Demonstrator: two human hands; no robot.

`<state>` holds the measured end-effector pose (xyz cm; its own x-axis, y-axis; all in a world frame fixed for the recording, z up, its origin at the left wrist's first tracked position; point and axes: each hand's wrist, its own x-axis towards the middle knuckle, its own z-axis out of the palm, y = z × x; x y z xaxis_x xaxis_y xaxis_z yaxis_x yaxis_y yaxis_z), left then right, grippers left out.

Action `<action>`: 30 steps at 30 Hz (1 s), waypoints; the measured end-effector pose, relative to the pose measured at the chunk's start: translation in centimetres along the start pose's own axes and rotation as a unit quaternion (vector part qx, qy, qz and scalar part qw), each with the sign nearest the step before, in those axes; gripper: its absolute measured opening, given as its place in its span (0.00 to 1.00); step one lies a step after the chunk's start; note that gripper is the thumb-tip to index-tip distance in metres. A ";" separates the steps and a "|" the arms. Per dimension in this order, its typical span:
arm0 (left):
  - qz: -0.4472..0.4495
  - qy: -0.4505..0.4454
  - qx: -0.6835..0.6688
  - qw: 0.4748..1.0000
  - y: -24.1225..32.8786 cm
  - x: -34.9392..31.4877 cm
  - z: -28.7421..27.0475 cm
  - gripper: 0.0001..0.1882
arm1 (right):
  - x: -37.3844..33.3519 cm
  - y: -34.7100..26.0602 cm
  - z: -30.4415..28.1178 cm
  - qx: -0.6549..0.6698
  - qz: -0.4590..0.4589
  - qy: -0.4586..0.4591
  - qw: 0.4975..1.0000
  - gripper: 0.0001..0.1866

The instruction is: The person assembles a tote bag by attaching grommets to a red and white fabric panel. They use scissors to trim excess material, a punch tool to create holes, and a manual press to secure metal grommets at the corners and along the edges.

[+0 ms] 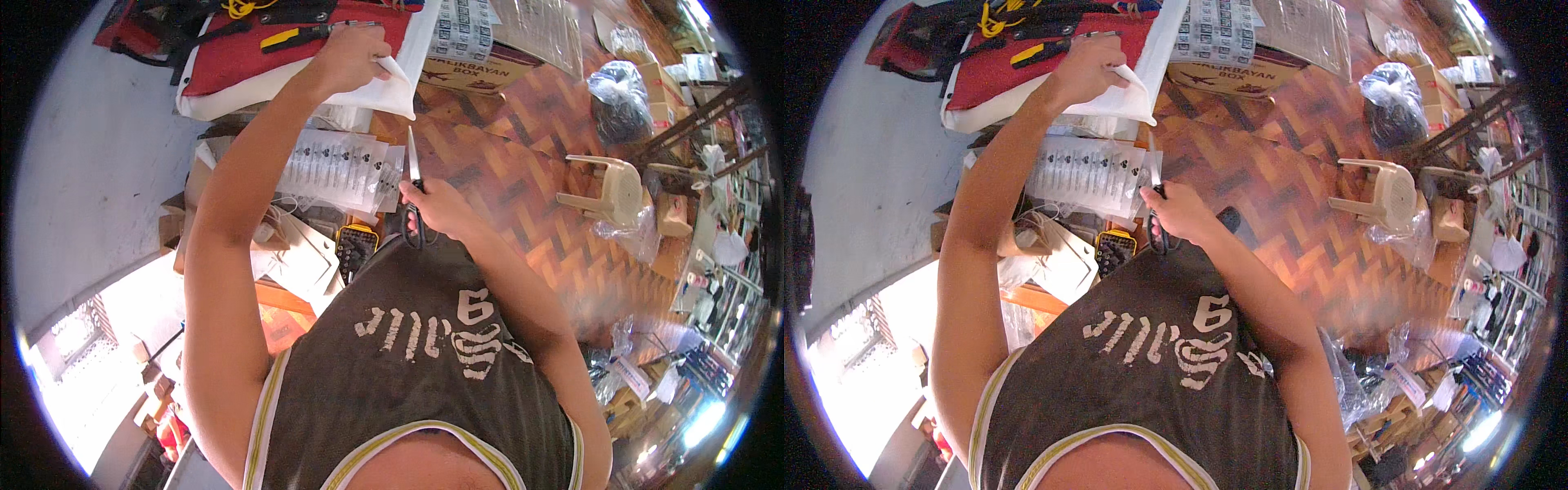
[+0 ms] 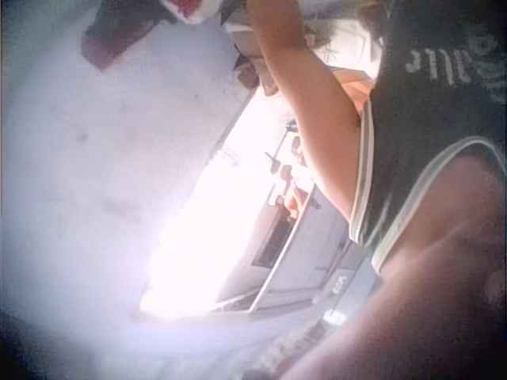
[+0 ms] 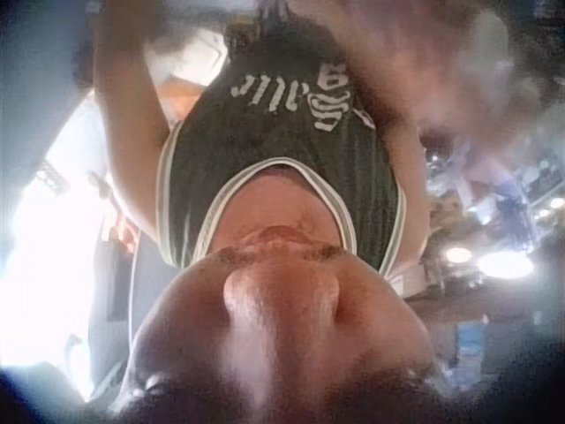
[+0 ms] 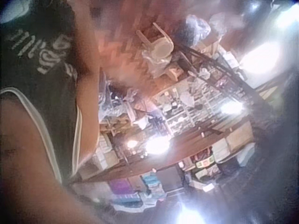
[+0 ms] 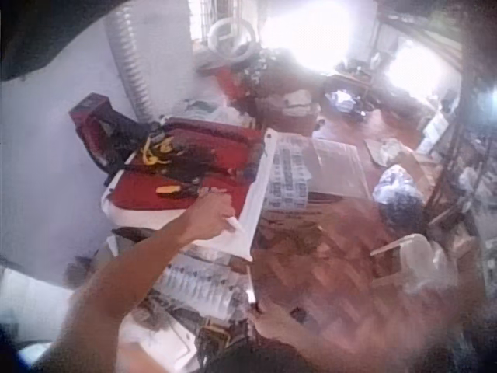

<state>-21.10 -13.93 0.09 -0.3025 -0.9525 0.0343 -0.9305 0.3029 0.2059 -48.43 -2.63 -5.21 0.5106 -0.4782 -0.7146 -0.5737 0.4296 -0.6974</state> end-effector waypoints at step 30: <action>0.063 0.027 -0.135 0.988 7.7 -12.6 2.1 0.15 | -6.1 -5.5 -4.2 -0.298 -0.178 0.210 0.914 0.20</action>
<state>-24.88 0.44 -0.82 -0.3940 -0.9104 0.1261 -0.7948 0.4064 0.4508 -51.10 -5.28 3.21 0.5132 -0.8122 -0.2774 -0.7301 -0.2431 -0.6387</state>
